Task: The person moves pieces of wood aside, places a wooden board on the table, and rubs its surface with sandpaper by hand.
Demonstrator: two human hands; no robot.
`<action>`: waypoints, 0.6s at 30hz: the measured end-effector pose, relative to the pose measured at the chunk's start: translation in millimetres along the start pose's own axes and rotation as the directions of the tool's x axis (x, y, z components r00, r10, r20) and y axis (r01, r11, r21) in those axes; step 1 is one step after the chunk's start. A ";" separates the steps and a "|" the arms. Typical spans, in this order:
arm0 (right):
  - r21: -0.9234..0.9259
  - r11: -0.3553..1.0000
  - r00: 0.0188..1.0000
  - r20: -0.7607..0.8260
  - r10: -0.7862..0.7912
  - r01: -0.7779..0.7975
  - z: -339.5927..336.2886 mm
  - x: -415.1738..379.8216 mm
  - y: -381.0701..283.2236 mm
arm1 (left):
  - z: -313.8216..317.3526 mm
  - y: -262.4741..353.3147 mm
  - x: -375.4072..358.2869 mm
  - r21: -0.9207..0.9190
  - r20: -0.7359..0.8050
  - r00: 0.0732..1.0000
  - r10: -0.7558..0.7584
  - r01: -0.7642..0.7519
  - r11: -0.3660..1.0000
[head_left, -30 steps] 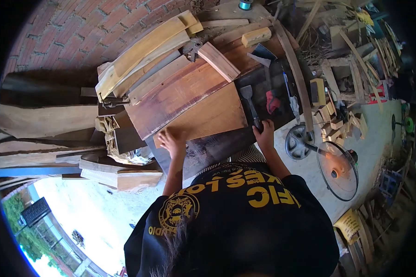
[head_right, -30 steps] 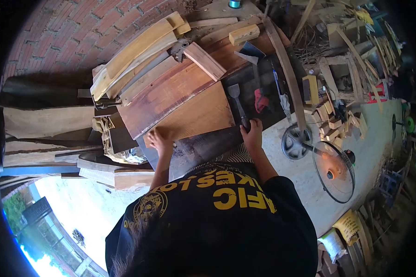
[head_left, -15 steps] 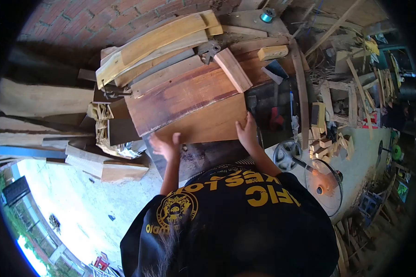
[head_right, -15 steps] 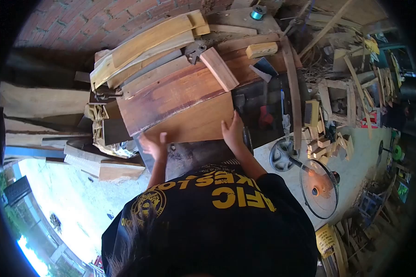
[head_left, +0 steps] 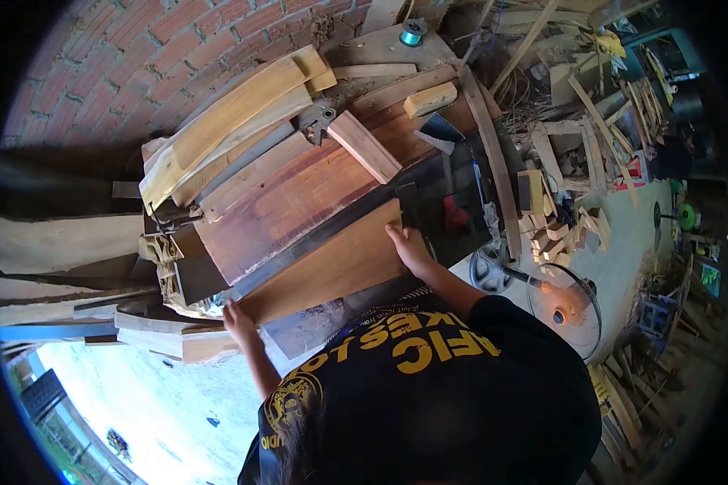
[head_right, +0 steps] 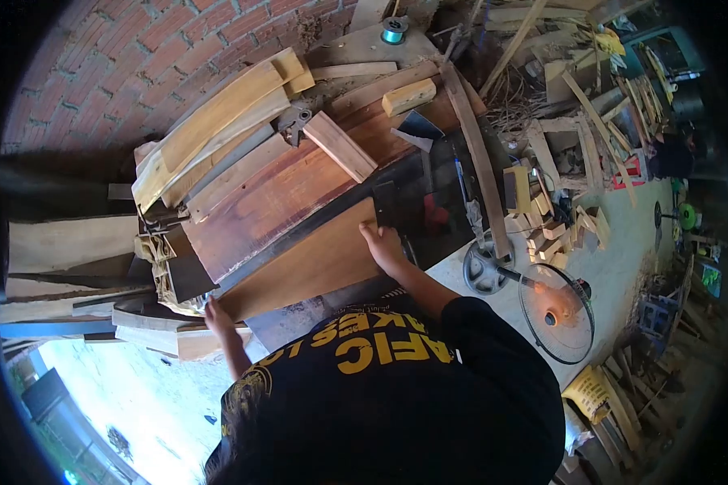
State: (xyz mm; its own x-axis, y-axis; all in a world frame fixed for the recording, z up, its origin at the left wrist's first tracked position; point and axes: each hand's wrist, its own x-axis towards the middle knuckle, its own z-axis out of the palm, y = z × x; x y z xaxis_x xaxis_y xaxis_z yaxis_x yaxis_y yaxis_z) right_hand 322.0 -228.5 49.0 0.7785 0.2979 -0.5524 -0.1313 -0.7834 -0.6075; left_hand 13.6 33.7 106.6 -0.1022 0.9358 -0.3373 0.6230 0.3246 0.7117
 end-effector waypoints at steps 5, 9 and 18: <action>0.722 0.691 0.974 0.177 -0.139 -0.032 -31.7 -48.8 -27.9 | -48.8 127.3 -46.0 -0.141 0.029 0.978 0.205 -0.199 0.970; 0.757 0.652 0.978 0.108 -0.181 0.037 -75.4 -63.4 -31.6 | -42.6 224.5 -108.9 -0.685 0.225 0.720 0.656 -0.361 0.632; 0.961 0.185 0.966 -0.231 0.119 0.207 -150.7 -53.1 -12.4 | 110.2 247.4 -103.9 -0.480 0.558 0.478 0.678 -0.481 0.734</action>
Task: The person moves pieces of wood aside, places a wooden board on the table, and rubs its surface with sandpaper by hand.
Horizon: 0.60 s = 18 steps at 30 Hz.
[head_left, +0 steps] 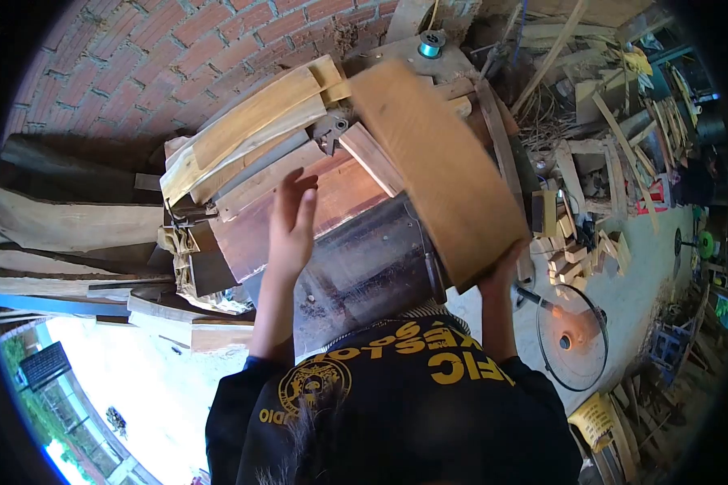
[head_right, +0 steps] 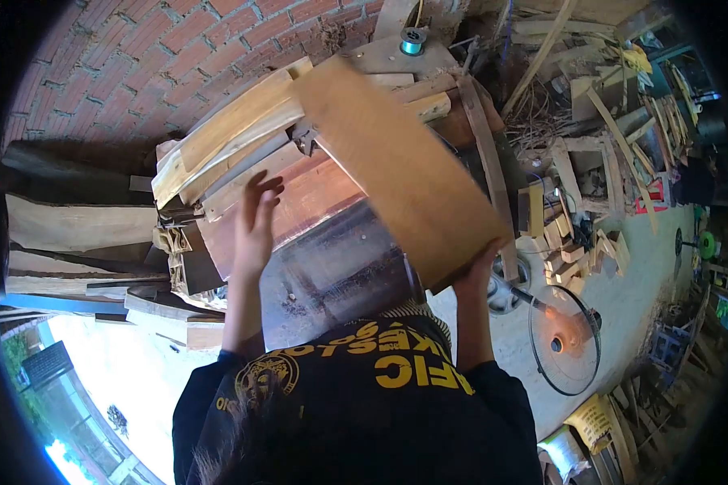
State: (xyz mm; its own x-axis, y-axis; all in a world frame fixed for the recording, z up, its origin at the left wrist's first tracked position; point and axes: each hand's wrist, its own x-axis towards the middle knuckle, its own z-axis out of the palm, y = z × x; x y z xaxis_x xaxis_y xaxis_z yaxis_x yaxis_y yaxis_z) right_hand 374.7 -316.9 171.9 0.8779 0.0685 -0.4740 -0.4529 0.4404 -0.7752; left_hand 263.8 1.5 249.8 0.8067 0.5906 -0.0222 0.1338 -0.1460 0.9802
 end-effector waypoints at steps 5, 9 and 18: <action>-0.093 0.996 0.986 -0.166 -0.020 0.004 19.6 52.8 -80.3 | 3.8 -160.3 -5.8 0.617 -0.134 0.949 -0.285 0.305 0.726; -0.152 0.986 0.998 -0.031 0.059 -0.063 31.7 130.4 -87.1 | -8.0 -178.2 -41.3 0.715 -0.212 0.800 -0.561 0.518 0.469; -0.066 0.993 0.990 -0.106 0.094 -0.101 57.1 220.3 -18.2 | -31.6 -202.0 -91.4 0.796 -0.015 0.948 -0.319 0.204 0.570</action>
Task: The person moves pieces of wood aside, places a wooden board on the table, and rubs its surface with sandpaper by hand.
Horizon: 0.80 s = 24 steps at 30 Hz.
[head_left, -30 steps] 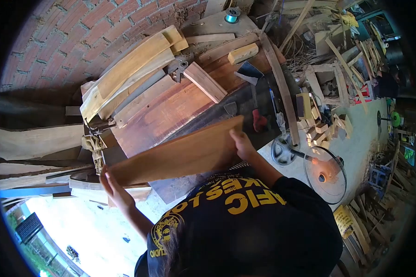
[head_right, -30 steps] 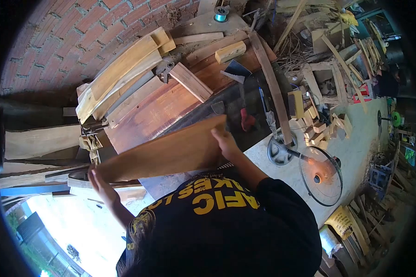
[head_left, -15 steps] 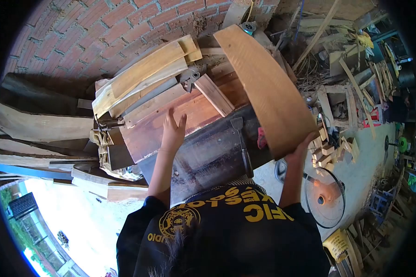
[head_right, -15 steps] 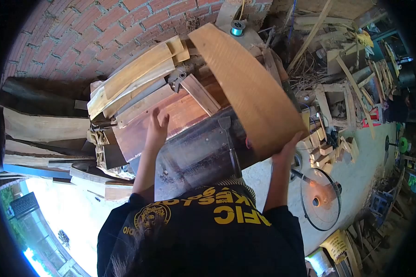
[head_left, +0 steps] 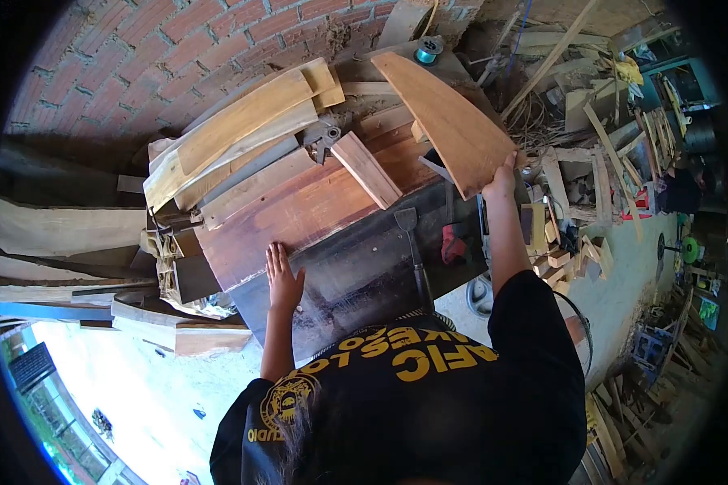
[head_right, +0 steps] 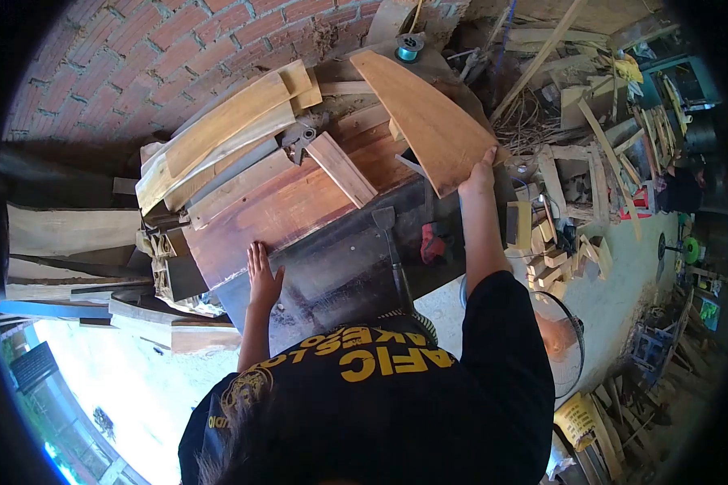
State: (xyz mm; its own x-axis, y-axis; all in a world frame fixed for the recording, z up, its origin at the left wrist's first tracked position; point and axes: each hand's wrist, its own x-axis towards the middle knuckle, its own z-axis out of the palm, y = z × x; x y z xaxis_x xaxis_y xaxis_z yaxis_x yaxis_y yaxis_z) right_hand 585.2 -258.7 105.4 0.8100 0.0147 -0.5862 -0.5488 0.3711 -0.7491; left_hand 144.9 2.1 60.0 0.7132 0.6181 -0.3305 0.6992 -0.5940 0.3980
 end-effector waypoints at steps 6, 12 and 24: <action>0.029 0.999 0.999 -0.034 0.019 -0.018 5.3 8.9 6.6 | -0.7 6.0 3.2 0.032 0.029 0.999 -0.032 0.031 0.999; 0.036 0.998 0.998 0.020 -0.057 0.056 -15.7 -29.5 -36.7 | -16.6 27.4 13.4 0.062 0.038 0.995 -0.093 0.090 0.994; 0.169 0.958 0.933 -0.318 -0.169 0.232 -141.3 -142.1 -33.9 | 26.6 306.1 208.8 0.023 -0.198 0.813 0.548 -0.555 0.832</action>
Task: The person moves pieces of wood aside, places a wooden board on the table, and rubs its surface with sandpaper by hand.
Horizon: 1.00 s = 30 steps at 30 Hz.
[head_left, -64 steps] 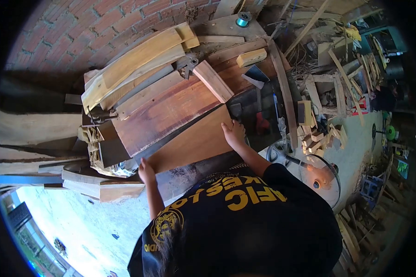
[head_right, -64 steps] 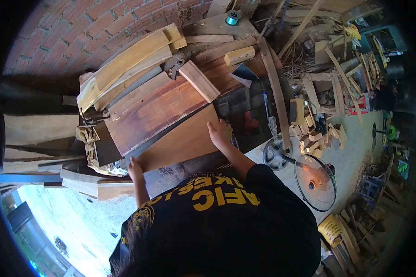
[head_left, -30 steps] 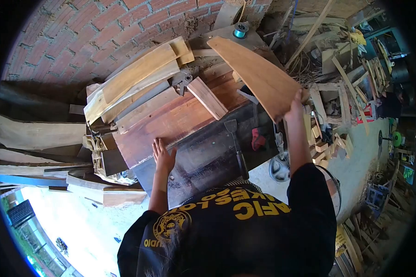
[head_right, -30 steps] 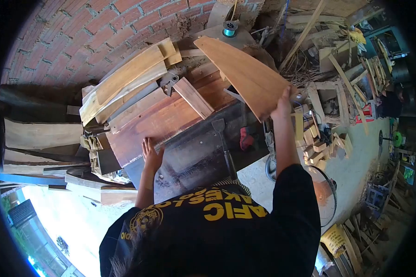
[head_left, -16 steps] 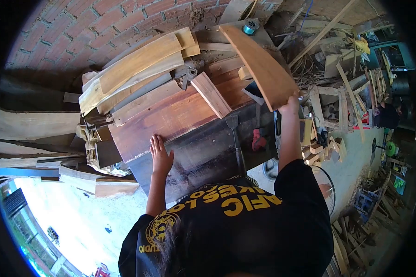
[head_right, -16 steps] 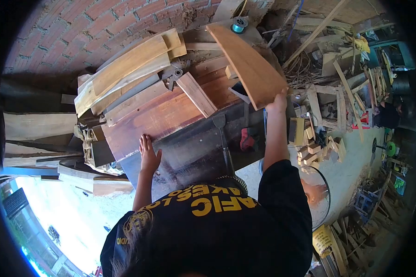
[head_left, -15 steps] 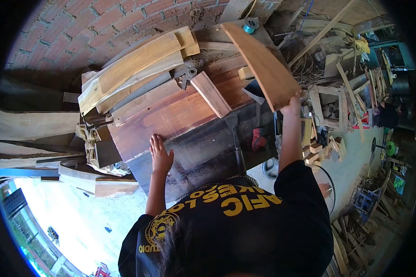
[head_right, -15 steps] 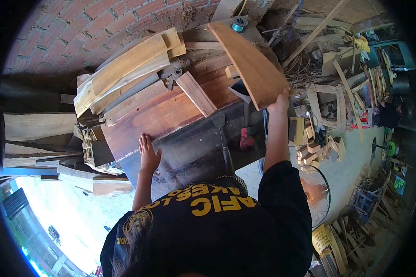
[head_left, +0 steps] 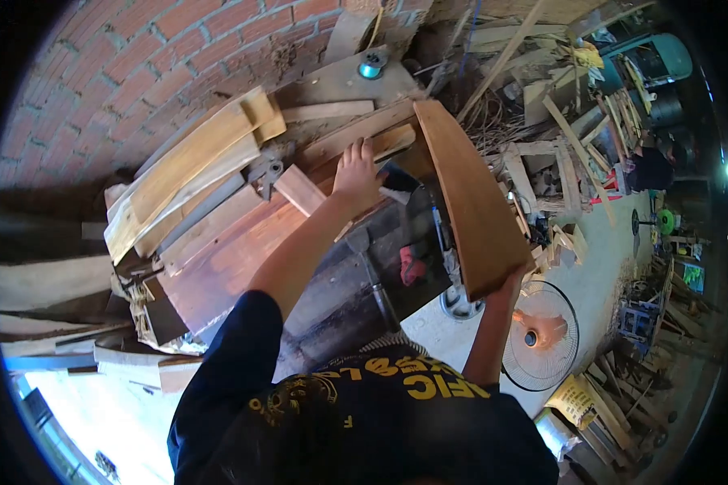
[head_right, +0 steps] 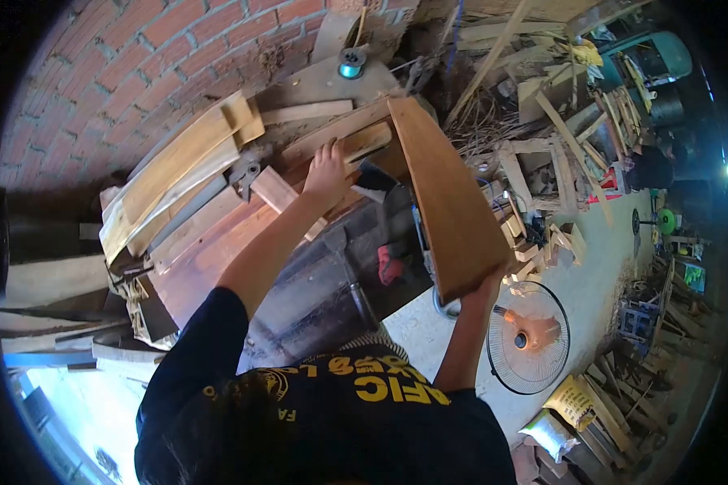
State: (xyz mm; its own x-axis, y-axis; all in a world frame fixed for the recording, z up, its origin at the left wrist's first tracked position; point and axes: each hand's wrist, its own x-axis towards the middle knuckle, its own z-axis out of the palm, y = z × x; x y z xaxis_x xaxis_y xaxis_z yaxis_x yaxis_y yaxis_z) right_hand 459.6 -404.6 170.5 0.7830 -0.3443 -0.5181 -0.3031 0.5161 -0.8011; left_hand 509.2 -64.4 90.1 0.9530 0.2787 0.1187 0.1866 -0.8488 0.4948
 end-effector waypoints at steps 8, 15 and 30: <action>-0.044 0.999 0.999 -0.035 -0.002 0.000 -32.9 -6.1 -0.8 | 16.0 -8.9 61.2 0.081 0.292 0.953 -0.075 0.053 0.995; -0.029 0.986 0.982 0.095 0.164 -0.162 7.4 36.1 39.5 | -76.1 -10.2 -106.6 -0.895 0.091 0.863 -0.496 0.289 0.339; -0.146 0.989 0.971 0.235 0.042 -0.008 69.3 99.8 120.6 | -59.0 -88.3 -235.3 -0.832 0.360 0.417 -0.834 0.548 -0.085</action>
State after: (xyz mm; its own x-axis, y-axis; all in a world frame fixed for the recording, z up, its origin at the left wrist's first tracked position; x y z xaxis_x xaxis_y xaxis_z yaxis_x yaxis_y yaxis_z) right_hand 538.8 -322.3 43.0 0.8752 -0.1280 -0.4665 -0.3854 0.3984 -0.8323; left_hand 254.4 -28.5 69.3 0.3279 0.6625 -0.6735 0.3082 0.5989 0.7391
